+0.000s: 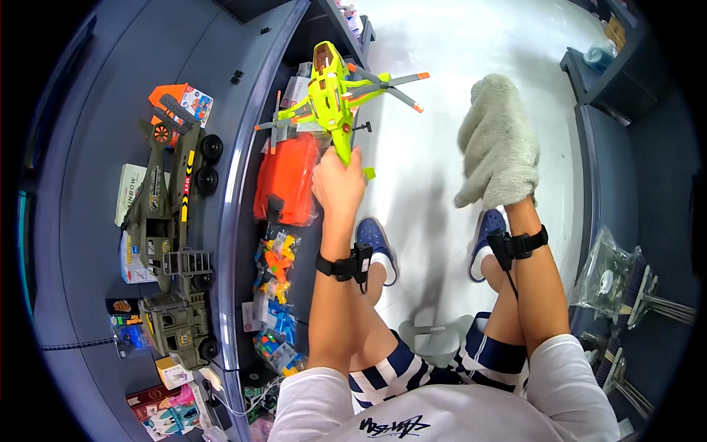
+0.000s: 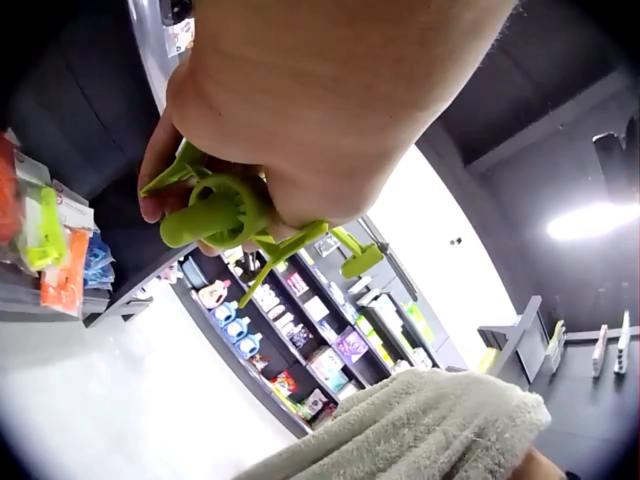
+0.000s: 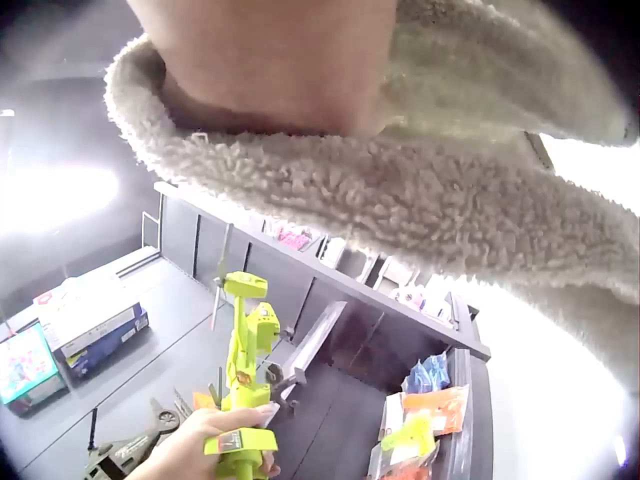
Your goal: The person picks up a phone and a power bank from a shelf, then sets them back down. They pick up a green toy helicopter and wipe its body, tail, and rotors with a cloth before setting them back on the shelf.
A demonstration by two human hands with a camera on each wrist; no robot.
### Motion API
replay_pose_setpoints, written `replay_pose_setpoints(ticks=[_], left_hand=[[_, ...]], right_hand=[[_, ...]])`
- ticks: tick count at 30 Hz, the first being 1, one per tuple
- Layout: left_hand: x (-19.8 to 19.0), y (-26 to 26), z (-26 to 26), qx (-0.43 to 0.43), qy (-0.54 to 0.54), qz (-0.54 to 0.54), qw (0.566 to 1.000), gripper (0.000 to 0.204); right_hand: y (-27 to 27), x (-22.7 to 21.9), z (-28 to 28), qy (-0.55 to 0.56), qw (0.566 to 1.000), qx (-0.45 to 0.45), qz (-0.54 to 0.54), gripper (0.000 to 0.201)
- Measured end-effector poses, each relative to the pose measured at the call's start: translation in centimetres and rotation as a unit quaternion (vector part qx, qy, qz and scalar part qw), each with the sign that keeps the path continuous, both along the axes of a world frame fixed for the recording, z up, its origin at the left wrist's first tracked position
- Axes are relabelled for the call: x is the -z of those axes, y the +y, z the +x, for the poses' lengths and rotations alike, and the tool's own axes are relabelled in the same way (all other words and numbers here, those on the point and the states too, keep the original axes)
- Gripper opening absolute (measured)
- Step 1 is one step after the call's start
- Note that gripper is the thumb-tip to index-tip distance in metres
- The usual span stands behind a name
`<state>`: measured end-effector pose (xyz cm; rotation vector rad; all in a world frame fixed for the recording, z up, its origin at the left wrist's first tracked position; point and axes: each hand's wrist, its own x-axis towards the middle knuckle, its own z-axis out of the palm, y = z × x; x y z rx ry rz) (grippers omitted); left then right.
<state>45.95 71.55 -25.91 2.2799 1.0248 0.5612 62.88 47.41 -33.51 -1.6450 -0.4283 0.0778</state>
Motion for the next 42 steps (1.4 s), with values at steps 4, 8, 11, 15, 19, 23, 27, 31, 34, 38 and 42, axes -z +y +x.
replay_pose_setpoints(ticks=[4, 8, 11, 15, 19, 23, 27, 31, 34, 38, 42], left_hand=[[-0.3, -0.9, 0.2, -0.009, 0.079, 0.157, 0.984, 0.036], [-0.3, -1.3, 0.5, 0.009, 0.100, 0.187, 0.977, 0.033], [-0.4, -1.5, 0.6, 0.024, 0.097, 0.186, 0.977, 0.035], [-0.4, -1.8, 0.4, 0.051, 0.067, 0.202, 0.976, 0.033], [-0.6, -2.0, 0.3, 0.062, 0.032, 0.211, 0.975, 0.032], [-0.6, -2.3, 0.3, 0.076, -0.018, 0.225, 0.971, 0.032], [-1.0, -2.7, 0.2, 0.089, -0.024, 0.208, 0.974, 0.032], [-1.4, -2.0, -0.2, 0.124, -0.033, 0.001, 0.992, 0.031], [-1.3, -1.4, -0.3, 0.233, -0.172, -0.377, 0.880, 0.025], [-1.8, -1.2, -0.5, 0.288, -0.202, -0.464, 0.813, 0.027], [-1.8, -1.5, -0.7, 0.298, -0.177, -0.481, 0.805, 0.027]], right_hand=[[-0.4, 1.0, 0.3, 0.063, 0.987, 0.033, 0.144, 0.046], [-0.7, 1.1, 0.7, 0.086, 0.971, 0.044, 0.218, 0.044], [-0.5, 0.5, 0.8, 0.070, 0.970, 0.025, 0.230, 0.043], [0.1, -5.7, 0.8, -0.283, 0.930, 0.021, -0.233, 0.035], [0.8, -8.3, -0.4, -0.297, 0.876, 0.040, -0.379, 0.026], [1.3, -10.5, -1.6, -0.301, 0.799, 0.059, -0.518, 0.018], [1.5, -12.2, -2.1, -0.236, 0.790, -0.008, -0.566, 0.031], [1.8, -14.9, -3.6, -0.179, 0.830, -0.069, -0.523, 0.067], [0.6, 0.8, -0.2, -0.217, 0.811, -0.018, -0.543, 0.082], [1.8, 0.1, -1.7, -0.210, 0.882, -0.005, -0.422, 0.065], [3.2, -0.7, -3.1, -0.189, 0.944, 0.004, -0.271, 0.049]])
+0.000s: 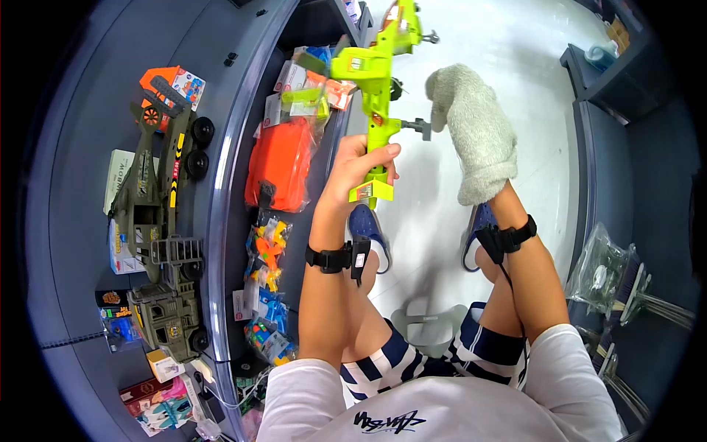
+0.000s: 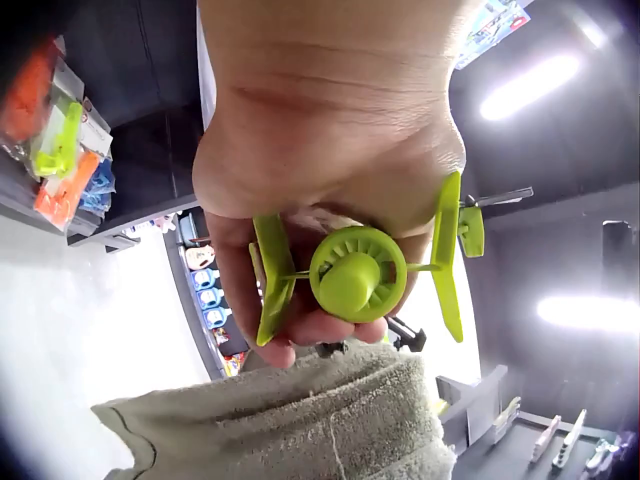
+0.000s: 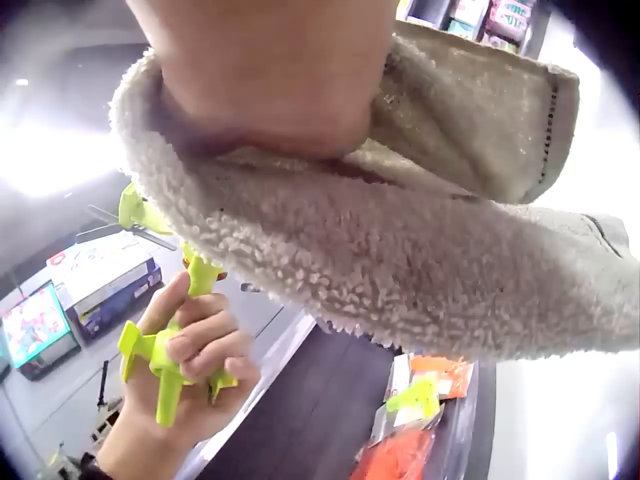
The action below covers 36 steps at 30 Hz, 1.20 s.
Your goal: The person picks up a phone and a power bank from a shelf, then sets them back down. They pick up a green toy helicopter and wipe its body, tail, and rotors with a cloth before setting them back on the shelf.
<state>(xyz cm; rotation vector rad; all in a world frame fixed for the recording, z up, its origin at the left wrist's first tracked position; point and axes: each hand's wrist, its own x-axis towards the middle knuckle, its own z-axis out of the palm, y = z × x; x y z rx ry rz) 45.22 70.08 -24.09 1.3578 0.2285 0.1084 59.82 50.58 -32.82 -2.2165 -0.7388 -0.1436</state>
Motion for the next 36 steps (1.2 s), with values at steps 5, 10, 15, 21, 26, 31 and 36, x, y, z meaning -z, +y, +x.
replay_pose_setpoints(ticks=[5, 10, 15, 21, 26, 31, 36], left_hand=[[-0.8, -1.4, 0.1, 0.104, 0.098, 0.128, 0.981, 0.023], [-0.4, -2.1, -0.1, 0.080, 0.083, 0.101, 0.988, 0.021], [-0.2, -1.0, 0.2, 0.084, 0.125, 0.124, 0.981, 0.026], [1.4, -1.1, 0.2, 0.080, 0.094, 0.165, 0.978, 0.024], [1.9, -2.3, 0.6, 0.057, 0.104, 0.109, 0.987, 0.022], [2.2, -2.9, 0.7, 0.060, 0.116, 0.090, 0.987, 0.025], [2.0, -3.1, 1.0, 0.065, 0.114, 0.085, 0.988, 0.026]], right_hand=[[1.1, -0.9, 1.0, 0.067, 0.997, -0.038, -0.026, 0.043], [1.5, -1.4, 1.3, 0.091, 0.994, -0.051, -0.040, 0.038], [1.9, -1.5, 1.6, 0.102, 0.992, -0.056, -0.043, 0.033], [1.6, -1.9, 1.9, 0.102, 0.992, -0.056, -0.049, 0.027], [1.6, -1.8, 1.7, 0.113, 0.991, -0.048, -0.052, 0.023], [1.8, -1.7, 1.7, 0.136, 0.988, -0.044, -0.062, 0.021], [0.9, 0.5, 1.2, -0.029, 0.998, -0.018, -0.060, 0.020]])
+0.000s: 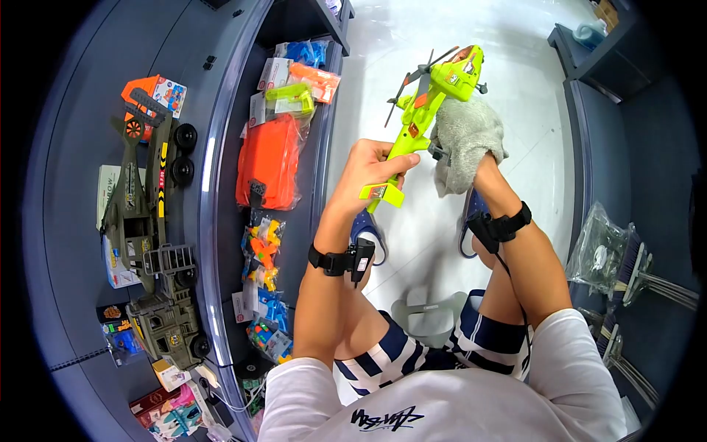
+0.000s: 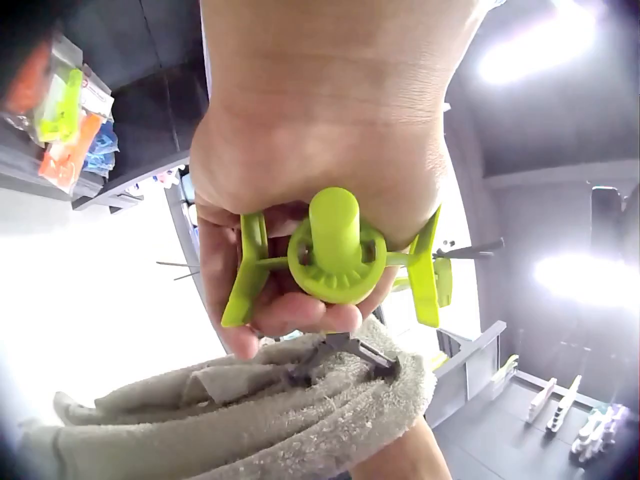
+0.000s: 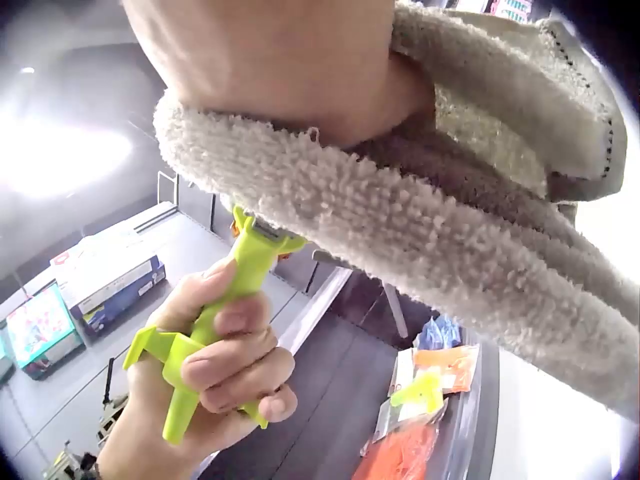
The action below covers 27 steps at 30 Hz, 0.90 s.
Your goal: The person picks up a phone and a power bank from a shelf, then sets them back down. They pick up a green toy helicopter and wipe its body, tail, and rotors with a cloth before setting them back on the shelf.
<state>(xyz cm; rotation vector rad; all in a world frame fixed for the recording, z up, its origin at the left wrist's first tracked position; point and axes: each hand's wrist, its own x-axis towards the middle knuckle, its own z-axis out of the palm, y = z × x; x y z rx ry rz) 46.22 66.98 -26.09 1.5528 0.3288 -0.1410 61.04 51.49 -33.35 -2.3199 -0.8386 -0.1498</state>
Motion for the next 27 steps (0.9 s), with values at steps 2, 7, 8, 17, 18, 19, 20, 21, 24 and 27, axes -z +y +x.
replay_pose_setpoints(ticks=[2, 7, 8, 17, 18, 19, 20, 21, 24, 27], left_hand=[[-0.1, -0.2, 0.1, -0.003, 0.000, -0.006, 1.000, 0.027], [-0.7, -1.1, 0.4, -0.021, -0.024, -0.059, 0.998, 0.028], [-0.7, -1.2, 0.4, -0.029, -0.040, -0.073, 0.996, 0.029], [-1.1, 1.1, 0.3, -0.021, -0.110, -0.230, 0.967, 0.034], [-1.0, 1.2, 0.1, -0.030, -0.124, -0.237, 0.963, 0.033], [-0.8, 1.5, 0.0, -0.029, -0.125, -0.236, 0.963, 0.033], [-0.6, 2.0, -0.1, -0.032, -0.134, -0.286, 0.948, 0.034], [-0.6, 2.3, -0.2, -0.034, -0.143, -0.335, 0.931, 0.035], [-0.3, 2.6, -0.5, -0.031, -0.163, -0.401, 0.901, 0.036], [-0.2, 2.9, -0.5, -0.017, -0.191, -0.471, 0.861, 0.036]], right_hand=[[-0.2, 1.4, -0.2, -0.038, 0.999, 0.004, -0.033, 0.019], [-0.1, -8.0, -2.3, 0.134, 0.970, 0.032, -0.200, 0.028], [0.2, -2.5, -1.3, 0.080, 0.991, 0.062, -0.090, 0.033], [-0.8, -5.4, -2.3, 0.170, 0.975, 0.129, -0.066, 0.037], [-1.3, -8.8, -3.2, 0.138, 0.978, 0.117, -0.100, 0.030], [-1.4, -9.7, -3.4, 0.137, 0.979, 0.117, -0.098, 0.030], [-1.5, -10.3, -3.5, 0.125, 0.977, 0.125, -0.118, 0.034], [-1.6, -10.6, -3.5, 0.112, 0.975, 0.132, -0.139, 0.038], [-2.2, -3.8, -2.0, 0.000, 0.986, 0.161, -0.050, 0.031], [-0.7, -9.1, 0.5, 0.345, 0.901, 0.189, -0.183, 0.039]])
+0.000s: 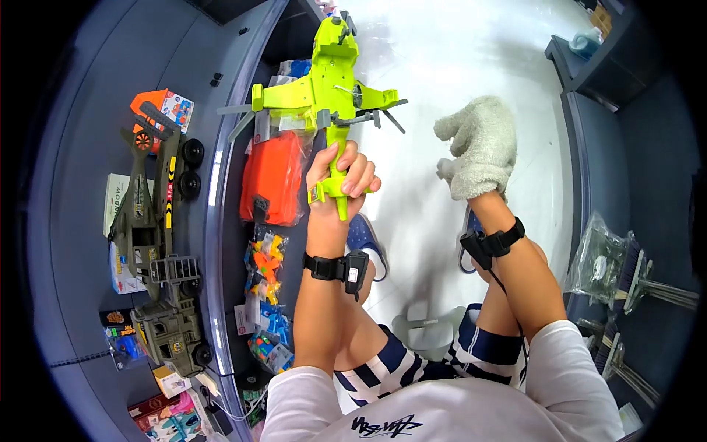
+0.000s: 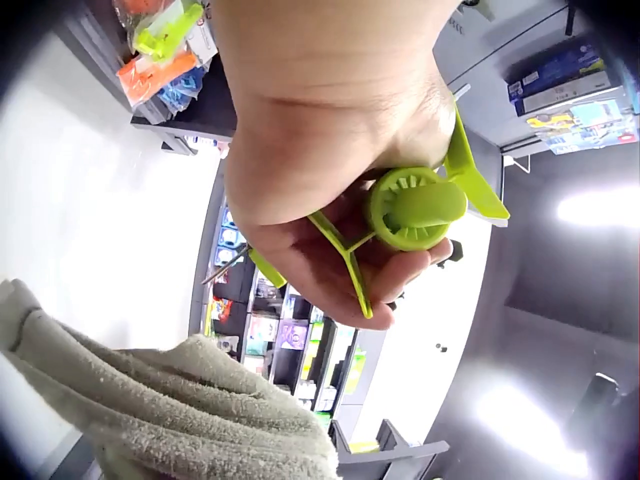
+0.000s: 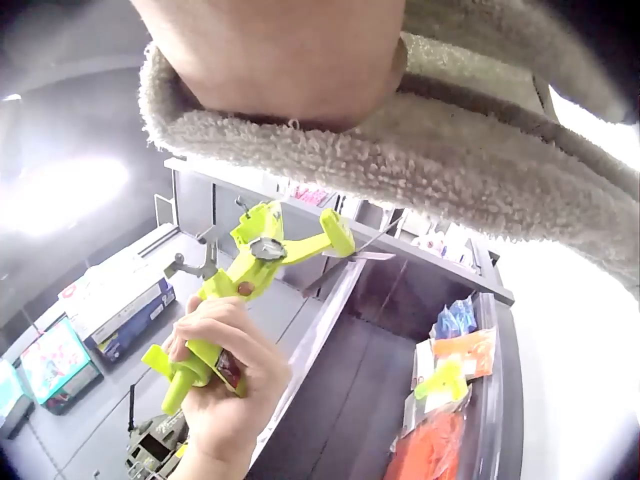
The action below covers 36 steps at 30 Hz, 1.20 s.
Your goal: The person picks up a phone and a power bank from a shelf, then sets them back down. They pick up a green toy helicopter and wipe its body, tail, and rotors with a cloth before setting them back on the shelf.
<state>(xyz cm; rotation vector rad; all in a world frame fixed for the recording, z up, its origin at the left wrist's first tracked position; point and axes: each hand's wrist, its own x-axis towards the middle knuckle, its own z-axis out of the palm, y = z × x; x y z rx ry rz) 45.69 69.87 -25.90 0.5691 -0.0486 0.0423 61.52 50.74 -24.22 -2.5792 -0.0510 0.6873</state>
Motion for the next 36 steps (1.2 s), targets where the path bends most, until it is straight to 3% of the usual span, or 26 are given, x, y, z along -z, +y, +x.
replay_pose_setpoints(ticks=[1, 3, 4, 5, 6, 7, 8, 10, 11, 12, 13, 14, 15, 16, 17, 18, 19, 20, 24, 26, 28, 31, 34, 36], left_hand=[[0.0, 0.0, 0.0, 0.003, -0.012, -0.020, 1.000, 0.036], [0.0, 0.1, -0.1, 0.006, -0.025, -0.038, 0.999, 0.036], [0.0, 0.2, -0.1, 0.007, -0.030, -0.049, 0.998, 0.035], [0.0, 0.3, -0.2, 0.009, -0.035, -0.061, 0.998, 0.035], [0.1, 0.4, -0.2, 0.008, -0.036, -0.060, 0.998, 0.035], [0.2, 0.5, -0.3, 0.007, -0.044, -0.061, 0.997, 0.035], [0.2, 0.6, -0.3, 0.007, -0.051, -0.061, 0.997, 0.034], [0.1, 0.6, -0.5, 0.003, -0.048, -0.063, 0.997, 0.034], [0.1, 0.6, -0.5, 0.001, -0.045, -0.065, 0.997, 0.035], [0.1, 0.7, -0.5, 0.001, -0.045, -0.065, 0.997, 0.035], [0.2, 0.8, -0.5, -0.001, -0.043, -0.066, 0.997, 0.035], [0.2, 0.8, -0.5, -0.002, -0.041, -0.067, 0.997, 0.034], [0.1, 0.8, -0.5, -0.002, -0.041, -0.067, 0.997, 0.034], [0.0, 0.8, -0.5, -0.006, -0.037, -0.061, 0.997, 0.034], [0.0, 0.8, -0.6, -0.011, -0.033, -0.054, 0.998, 0.034], [0.0, 0.8, -0.6, -0.013, -0.033, -0.055, 0.998, 0.034], [0.0, 0.9, -0.6, -0.012, -0.034, -0.055, 0.998, 0.034], [0.0, 0.9, -0.7, -0.011, -0.034, -0.054, 0.998, 0.034], [-0.1, 1.1, -0.7, -0.009, -0.036, -0.052, 0.998, 0.033], [-0.1, 1.2, -0.6, -0.007, -0.043, -0.051, 0.998, 0.033], [-0.1, 1.2, -0.7, -0.010, -0.044, -0.053, 0.998, 0.032], [-0.1, 1.3, -0.6, -0.015, -0.043, -0.053, 0.998, 0.032], [-0.1, 1.5, -0.6, -0.019, -0.040, -0.051, 0.998, 0.032], [-0.1, 1.6, -0.7, -0.017, -0.039, -0.050, 0.998, 0.032]], right_hand=[[-0.1, -0.6, -0.3, -0.002, 1.000, -0.001, 0.002, 0.039], [-0.7, -1.1, -1.4, -0.088, 0.989, -0.103, -0.061, 0.043], [-0.9, 2.7, -0.4, -0.089, 0.989, -0.104, -0.060, 0.043], [-1.3, 9.4, 1.2, -0.130, 0.984, 0.003, 0.118, 0.044], [-0.9, 9.5, 1.0, -0.165, 0.936, 0.110, 0.291, 0.045], [-1.3, 7.9, 1.2, -0.094, 0.989, 0.059, 0.096, 0.048], [-1.3, 9.0, 1.6, -0.095, 0.989, 0.057, 0.097, 0.048], [-1.9, 15.0, 2.9, -0.215, 0.971, -0.062, -0.083, 0.055], [-2.1, 16.4, 3.3, -0.270, 0.940, -0.120, -0.172, 0.059], [-2.1, 15.5, 2.7, -0.270, 0.940, -0.120, -0.172, 0.059], [-2.2, 13.1, 1.2, -0.206, 0.957, -0.094, 0.180, 0.057], [-2.3, 10.2, -0.2, -0.115, 0.851, -0.055, 0.510, 0.056], [-2.3, 8.1, -1.0, -0.010, 0.634, -0.009, 0.773, 0.054], [-2.2, 7.1, -0.7, -0.010, 0.635, -0.009, 0.772, 0.054], [-1.8, 6.2, -0.2, -0.169, 0.832, -0.122, 0.514, 0.049], [-1.6, 5.4, 0.1, -0.305, 0.908, -0.220, 0.183, 0.043], [-1.5, 4.2, -0.4, -0.356, 0.872, -0.231, 0.245, 0.030], [-1.6, 2.9, -0.9, -0.355, 0.872, -0.232, 0.245, 0.030], [-1.6, -5.2, -3.9, -0.367, 0.867, -0.317, 0.111, 0.035], [-1.3, -5.4, -4.1, -0.371, 0.861, -0.340, 0.074, 0.035], [-1.4, -2.1, -2.9, -0.365, 0.865, -0.319, 0.129, 0.035], [-1.4, 4.5, 0.6, -0.301, 0.862, -0.238, 0.332, 0.034], [-3.8, 12.7, 5.5, -0.154, 0.787, -0.116, 0.587, 0.033], [-8.8, 27.9, 13.4, -0.286, 0.826, -0.117, 0.473, 0.032]])
